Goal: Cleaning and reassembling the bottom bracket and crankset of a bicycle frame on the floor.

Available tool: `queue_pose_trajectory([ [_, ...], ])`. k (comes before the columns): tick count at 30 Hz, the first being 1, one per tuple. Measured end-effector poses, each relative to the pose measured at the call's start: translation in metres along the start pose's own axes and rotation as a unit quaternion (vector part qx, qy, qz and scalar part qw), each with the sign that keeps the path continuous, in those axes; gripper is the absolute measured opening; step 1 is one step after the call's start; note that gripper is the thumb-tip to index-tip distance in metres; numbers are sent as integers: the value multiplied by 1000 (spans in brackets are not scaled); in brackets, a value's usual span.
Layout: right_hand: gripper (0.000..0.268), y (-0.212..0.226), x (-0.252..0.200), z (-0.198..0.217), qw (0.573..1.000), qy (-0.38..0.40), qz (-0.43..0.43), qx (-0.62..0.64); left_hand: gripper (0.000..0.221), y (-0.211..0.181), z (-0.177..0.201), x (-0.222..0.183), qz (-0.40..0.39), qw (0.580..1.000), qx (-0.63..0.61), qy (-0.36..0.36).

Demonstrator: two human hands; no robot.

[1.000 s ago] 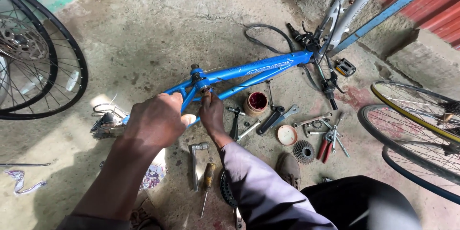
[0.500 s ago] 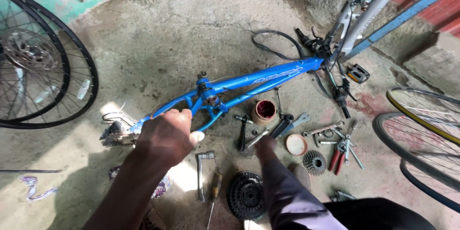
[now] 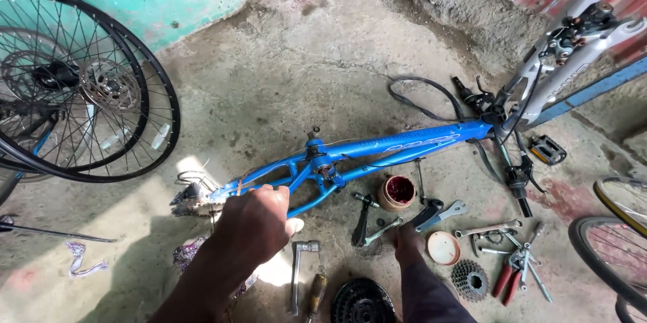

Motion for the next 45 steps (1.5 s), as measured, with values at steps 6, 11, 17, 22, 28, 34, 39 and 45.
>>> queue_pose_trajectory([
  [6, 29, 72, -33, 21, 955, -43, 23, 292, 43, -8, 16, -1, 111, 974, 29, 193],
  [11, 42, 166, -186, 29, 888, -31, 269, 371, 40, -19, 14, 2, 32, 999, 13, 36],
  [17, 26, 233, -411, -4, 939, 62, 283, 187, 24, -67, 75, -4, -142, 968, 1, -207],
  [22, 14, 280, -512, -24, 913, 236, 283, 178, 13, -73, 67, -1, -178, 955, -10, -236],
  [28, 53, 327, -529, -30, 782, 329, 518, -109, 31, -57, 81, -6, -46, 953, -266, -138],
  [34, 40, 300, -462, -66, 745, 245, 530, -324, 30, -77, 89, 2, -85, 913, -373, -143],
  [39, 34, 261, -388, -85, 827, 216, 428, -294, 38, -54, 102, 14, -63, 952, -243, -172],
  [45, 31, 230, -368, -98, 882, 265, 369, -125, 35, -17, 97, 18, 11, 974, -158, -161],
])
Point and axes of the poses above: each hand's wrist, its own x-axis towards the middle knuckle, its own z-axis out of the back of the hand, y = z × x, the point moved 9 cm from there along x, towards the middle knuckle, and after that the axes turned 1 degree about -y, right-handed, at the moved point
